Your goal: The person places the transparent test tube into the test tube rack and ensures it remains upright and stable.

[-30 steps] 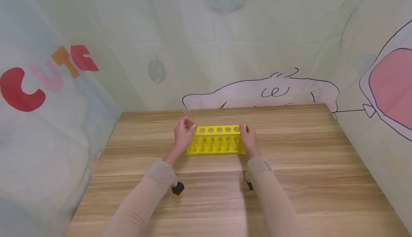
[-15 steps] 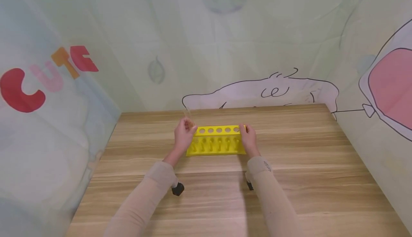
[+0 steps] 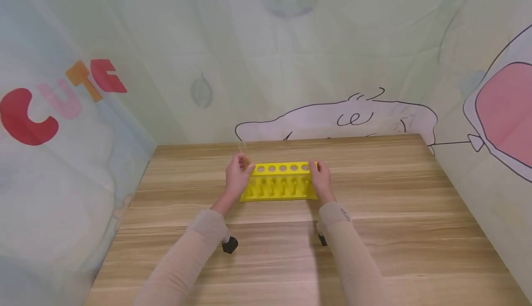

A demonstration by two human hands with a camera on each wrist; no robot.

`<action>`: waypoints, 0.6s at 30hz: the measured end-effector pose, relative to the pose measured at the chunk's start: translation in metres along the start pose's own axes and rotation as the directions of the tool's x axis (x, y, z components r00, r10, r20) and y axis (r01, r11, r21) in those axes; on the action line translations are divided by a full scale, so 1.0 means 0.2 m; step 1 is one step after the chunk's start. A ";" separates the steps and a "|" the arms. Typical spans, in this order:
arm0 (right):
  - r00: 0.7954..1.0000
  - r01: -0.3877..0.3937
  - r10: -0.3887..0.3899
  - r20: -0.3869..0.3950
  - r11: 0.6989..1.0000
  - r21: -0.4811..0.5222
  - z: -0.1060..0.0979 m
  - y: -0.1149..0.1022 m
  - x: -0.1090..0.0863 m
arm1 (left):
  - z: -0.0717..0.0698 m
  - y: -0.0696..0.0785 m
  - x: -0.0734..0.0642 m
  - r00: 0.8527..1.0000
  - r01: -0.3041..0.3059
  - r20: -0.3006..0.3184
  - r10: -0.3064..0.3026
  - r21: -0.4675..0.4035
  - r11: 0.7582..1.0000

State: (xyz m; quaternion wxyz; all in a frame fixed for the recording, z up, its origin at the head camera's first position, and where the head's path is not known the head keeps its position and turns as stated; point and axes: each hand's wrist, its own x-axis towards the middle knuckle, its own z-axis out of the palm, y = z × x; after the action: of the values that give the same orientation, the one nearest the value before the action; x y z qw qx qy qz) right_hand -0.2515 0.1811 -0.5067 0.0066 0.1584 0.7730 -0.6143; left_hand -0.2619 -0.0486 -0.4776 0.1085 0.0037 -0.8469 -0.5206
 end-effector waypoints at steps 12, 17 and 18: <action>1.000 0.011 -0.011 -0.021 1.000 0.007 0.01 0.00 0.00 | 0.00 0.00 0.00 1.000 0.003 0.001 -0.003 0.001 1.000; 1.000 0.007 -0.006 -0.021 1.000 0.011 0.01 0.01 0.01 | 0.00 -0.01 0.00 1.000 0.000 -0.003 0.000 0.001 1.000; 1.000 0.007 -0.007 -0.020 1.000 0.015 0.01 0.01 0.01 | 0.00 -0.01 0.00 1.000 -0.001 -0.003 0.001 0.002 1.000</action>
State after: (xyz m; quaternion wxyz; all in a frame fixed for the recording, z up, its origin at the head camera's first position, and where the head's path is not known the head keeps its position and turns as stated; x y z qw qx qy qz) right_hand -0.2530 0.1807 -0.5087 -0.0042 0.1618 0.7690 -0.6185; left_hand -0.2625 -0.0495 -0.4785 0.1103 0.0042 -0.8472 -0.5198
